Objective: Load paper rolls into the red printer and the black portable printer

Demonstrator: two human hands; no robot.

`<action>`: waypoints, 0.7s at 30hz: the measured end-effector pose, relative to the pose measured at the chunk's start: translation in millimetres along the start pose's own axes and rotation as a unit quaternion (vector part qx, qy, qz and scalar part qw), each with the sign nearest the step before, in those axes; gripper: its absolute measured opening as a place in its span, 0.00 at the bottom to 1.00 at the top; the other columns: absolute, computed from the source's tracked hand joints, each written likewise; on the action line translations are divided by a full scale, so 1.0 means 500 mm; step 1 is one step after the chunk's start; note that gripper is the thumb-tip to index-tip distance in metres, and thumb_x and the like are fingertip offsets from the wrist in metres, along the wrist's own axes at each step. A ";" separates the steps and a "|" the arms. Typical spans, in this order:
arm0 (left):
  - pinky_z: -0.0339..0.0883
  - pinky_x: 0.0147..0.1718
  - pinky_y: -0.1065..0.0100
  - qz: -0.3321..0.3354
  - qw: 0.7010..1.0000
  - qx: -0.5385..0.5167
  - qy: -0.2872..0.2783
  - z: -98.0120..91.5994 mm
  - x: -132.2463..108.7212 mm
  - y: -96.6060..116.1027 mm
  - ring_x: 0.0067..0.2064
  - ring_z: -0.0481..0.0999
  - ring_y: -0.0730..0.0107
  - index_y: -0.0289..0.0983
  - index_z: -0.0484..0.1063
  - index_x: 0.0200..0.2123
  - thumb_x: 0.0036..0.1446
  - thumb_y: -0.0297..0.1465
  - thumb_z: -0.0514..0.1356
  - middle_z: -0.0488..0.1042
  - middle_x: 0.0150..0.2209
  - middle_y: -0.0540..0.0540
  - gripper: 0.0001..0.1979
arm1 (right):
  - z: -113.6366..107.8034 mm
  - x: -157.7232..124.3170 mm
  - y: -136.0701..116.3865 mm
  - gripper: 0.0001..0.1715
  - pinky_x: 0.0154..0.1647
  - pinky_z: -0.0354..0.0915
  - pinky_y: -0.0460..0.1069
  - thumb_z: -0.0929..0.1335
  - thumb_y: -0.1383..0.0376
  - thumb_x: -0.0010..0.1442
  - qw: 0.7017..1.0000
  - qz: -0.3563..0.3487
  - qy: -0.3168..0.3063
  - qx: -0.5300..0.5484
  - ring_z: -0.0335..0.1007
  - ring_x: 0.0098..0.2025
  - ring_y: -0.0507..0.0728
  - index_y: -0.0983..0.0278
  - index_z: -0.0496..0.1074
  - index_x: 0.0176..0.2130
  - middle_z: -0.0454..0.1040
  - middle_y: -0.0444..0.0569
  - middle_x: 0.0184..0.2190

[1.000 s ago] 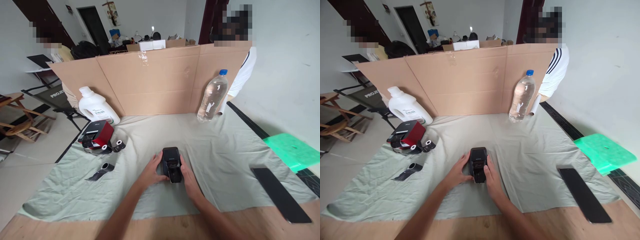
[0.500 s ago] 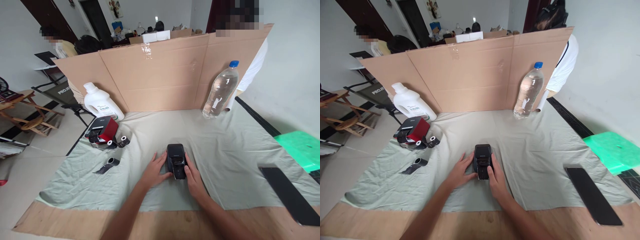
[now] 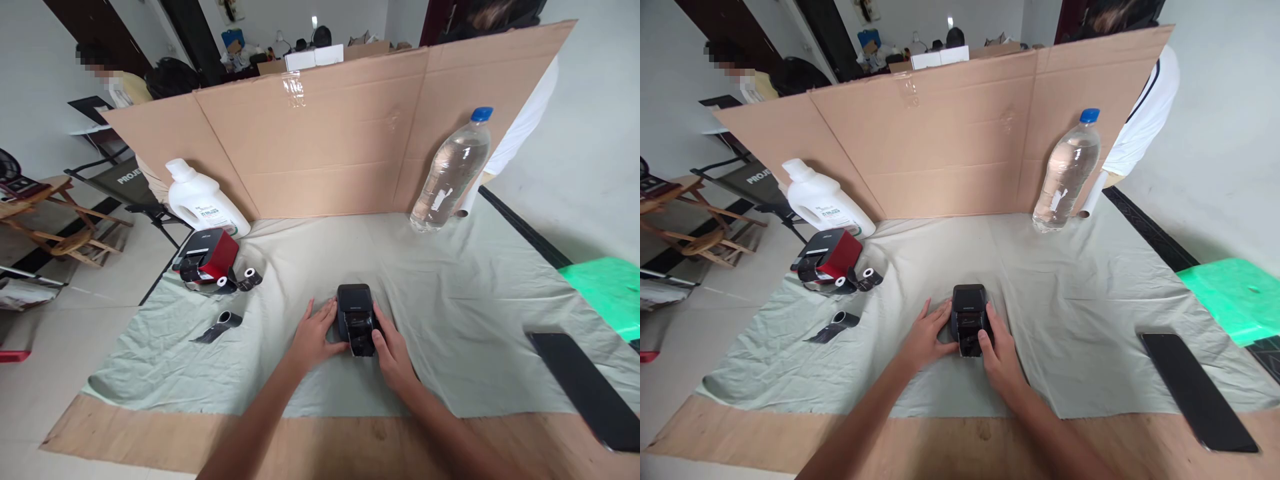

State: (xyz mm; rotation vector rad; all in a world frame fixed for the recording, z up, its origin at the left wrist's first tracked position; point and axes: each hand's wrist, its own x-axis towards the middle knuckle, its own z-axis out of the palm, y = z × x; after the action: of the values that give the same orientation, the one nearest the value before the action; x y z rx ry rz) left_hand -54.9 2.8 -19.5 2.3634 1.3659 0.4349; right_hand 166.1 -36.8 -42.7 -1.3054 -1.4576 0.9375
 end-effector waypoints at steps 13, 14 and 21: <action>0.34 0.74 0.38 0.000 1.000 -0.008 0.024 0.008 0.000 -0.010 0.71 0.64 0.49 0.42 0.55 0.73 0.56 0.45 0.70 0.63 0.70 0.37 0.47 | -0.001 0.006 0.003 0.37 0.72 0.55 0.66 0.61 0.45 0.71 1.000 -0.004 0.003 -0.002 0.61 0.71 0.66 0.56 0.61 0.72 0.65 0.54 0.70; 0.35 0.74 0.38 -0.001 1.000 -0.011 0.024 0.008 0.000 -0.011 0.71 0.63 0.50 0.42 0.55 0.73 0.57 0.45 0.70 0.63 0.70 0.37 0.46 | -0.001 0.007 0.003 0.37 0.72 0.55 0.66 0.61 0.45 0.71 1.000 -0.003 0.003 0.000 0.60 0.71 0.66 0.57 0.61 0.72 0.65 0.54 0.70; 0.39 0.75 0.41 -0.009 0.996 -0.050 0.070 0.005 -0.007 -0.017 0.72 0.62 0.51 0.44 0.57 0.72 0.59 0.51 0.66 0.64 0.70 0.40 0.43 | 0.004 0.009 0.005 0.35 0.74 0.54 0.65 0.60 0.46 0.72 1.000 0.007 0.022 0.020 0.60 0.71 0.65 0.57 0.64 0.70 0.66 0.52 0.69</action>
State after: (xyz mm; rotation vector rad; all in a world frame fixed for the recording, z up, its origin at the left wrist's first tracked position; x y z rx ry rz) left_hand -61.7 3.4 -25.9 2.2749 1.3895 0.6583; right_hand 164.8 -32.2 -44.9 -1.2994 -1.3906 0.9366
